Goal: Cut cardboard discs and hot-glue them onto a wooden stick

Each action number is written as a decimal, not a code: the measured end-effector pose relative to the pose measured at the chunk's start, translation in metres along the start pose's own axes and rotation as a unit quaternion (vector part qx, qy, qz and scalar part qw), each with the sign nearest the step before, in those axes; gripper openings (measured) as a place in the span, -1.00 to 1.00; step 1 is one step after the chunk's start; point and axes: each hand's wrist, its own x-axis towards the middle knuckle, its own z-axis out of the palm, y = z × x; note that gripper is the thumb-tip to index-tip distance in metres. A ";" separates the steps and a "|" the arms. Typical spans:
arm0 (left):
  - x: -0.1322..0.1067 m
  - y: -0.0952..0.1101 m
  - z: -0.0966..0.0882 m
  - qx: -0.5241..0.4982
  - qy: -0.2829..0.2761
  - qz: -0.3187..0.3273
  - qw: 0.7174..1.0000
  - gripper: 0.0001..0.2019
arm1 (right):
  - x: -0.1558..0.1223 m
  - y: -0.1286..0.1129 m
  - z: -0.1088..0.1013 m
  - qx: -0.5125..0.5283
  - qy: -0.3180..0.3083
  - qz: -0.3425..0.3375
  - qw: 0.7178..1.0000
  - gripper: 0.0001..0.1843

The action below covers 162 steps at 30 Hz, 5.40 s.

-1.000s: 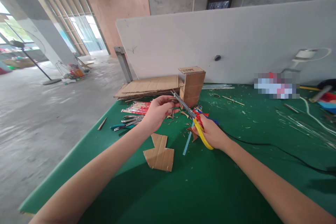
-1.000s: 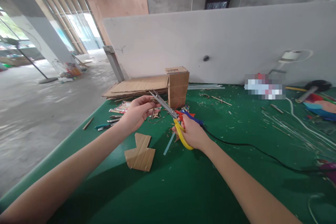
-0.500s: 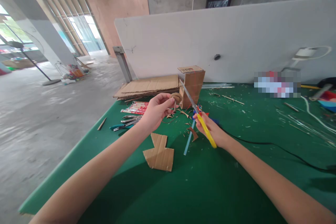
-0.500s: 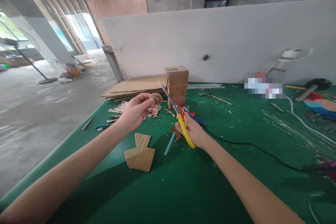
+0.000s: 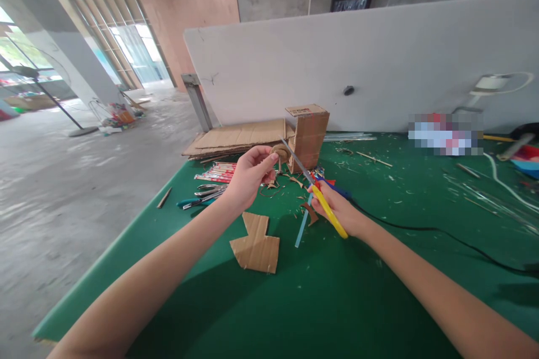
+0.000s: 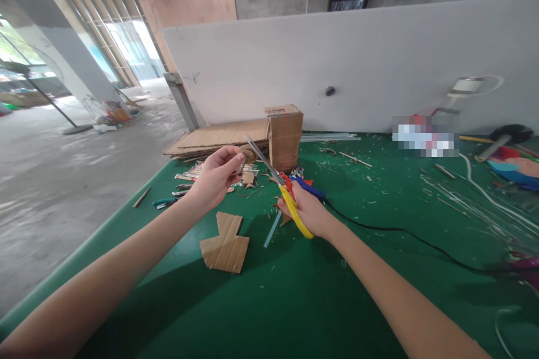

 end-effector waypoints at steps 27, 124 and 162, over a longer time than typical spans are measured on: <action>-0.006 -0.010 0.010 0.087 0.051 0.004 0.995 -0.78 | -0.010 -0.047 -0.026 0.135 -0.108 0.086 0.981 -0.49; 0.008 0.004 -0.009 0.158 0.021 -0.022 0.987 -0.72 | -0.006 -0.033 -0.002 -0.117 0.013 0.029 0.993 -0.69; 0.009 -0.007 -0.013 0.100 0.032 -0.022 0.994 -0.68 | -0.008 -0.032 -0.012 -0.024 -0.036 0.021 0.999 -0.64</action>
